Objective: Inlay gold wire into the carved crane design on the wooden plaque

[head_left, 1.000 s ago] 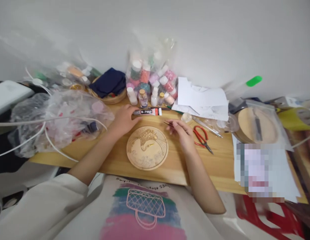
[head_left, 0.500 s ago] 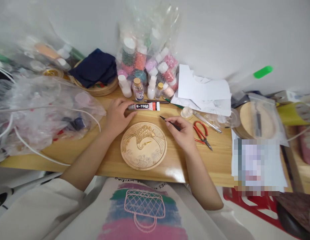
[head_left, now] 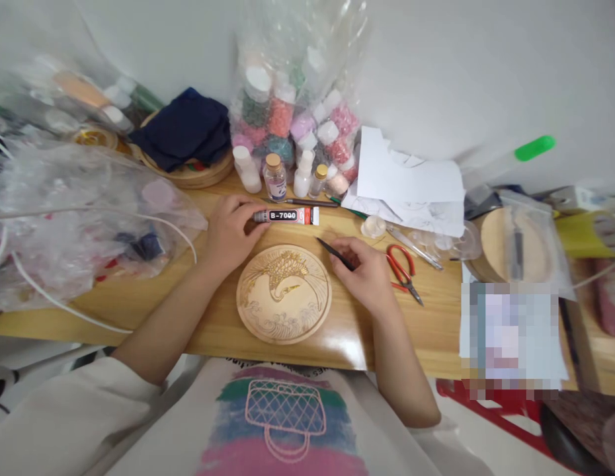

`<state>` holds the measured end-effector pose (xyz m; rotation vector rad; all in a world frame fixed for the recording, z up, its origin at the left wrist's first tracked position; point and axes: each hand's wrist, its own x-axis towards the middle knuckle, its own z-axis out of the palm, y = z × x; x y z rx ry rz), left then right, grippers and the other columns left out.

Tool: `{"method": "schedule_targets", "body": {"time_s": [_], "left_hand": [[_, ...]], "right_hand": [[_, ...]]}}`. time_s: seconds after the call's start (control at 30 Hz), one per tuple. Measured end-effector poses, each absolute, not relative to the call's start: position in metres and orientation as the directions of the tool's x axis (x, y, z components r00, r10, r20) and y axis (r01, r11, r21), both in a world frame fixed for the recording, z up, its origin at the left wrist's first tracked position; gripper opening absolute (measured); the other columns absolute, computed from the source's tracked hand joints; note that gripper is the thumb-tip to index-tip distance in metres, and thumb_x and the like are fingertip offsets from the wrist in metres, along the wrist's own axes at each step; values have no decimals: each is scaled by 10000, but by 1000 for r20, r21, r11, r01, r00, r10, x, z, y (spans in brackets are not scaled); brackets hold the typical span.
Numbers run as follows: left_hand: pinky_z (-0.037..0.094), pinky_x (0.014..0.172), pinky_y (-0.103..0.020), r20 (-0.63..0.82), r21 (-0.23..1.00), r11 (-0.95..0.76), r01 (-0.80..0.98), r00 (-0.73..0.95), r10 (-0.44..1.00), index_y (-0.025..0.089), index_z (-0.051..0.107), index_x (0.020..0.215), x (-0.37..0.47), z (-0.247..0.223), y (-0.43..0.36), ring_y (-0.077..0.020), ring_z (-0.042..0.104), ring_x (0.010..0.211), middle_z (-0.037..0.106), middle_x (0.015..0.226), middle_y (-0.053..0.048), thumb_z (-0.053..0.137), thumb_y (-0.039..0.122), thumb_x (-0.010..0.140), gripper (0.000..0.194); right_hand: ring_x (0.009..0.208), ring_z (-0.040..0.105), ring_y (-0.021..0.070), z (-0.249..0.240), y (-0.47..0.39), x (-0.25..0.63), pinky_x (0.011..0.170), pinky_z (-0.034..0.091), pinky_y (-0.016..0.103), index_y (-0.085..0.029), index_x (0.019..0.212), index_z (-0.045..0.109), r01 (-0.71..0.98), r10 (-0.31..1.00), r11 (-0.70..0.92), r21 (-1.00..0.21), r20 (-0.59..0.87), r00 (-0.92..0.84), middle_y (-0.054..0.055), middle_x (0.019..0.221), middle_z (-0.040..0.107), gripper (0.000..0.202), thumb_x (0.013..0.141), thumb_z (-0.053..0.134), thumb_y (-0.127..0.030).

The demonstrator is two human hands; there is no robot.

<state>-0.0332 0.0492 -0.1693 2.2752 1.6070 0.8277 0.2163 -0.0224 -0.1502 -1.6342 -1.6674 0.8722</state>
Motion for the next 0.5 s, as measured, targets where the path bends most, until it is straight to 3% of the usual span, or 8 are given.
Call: {"method": "schedule_targets", "body": {"time_s": [0.23,0.5], "left_hand": [[496,868,-437,321,479,-380,791,245,915,244,659,991,-33,-170,48,-259,583,978,635,1008,-62,617,341,862,167],[501,808,-414,363,479,-440,759,286,887,250,643,960,-35,-170,49,-246,602,904,666,947,-66,607,341,874,130]], "right_hand": [[564,571,150,-145,-21,213,544,380,269,-210,948,700,755,997,-49,-653,-79,-4,23,722,700,185,787,620,-254],[573,586,168,-139,-20,211,548,367,265,-220,1003,697,810,991,-49,-584,-127,-32,9,662,672,216,803,648,-286]]}}
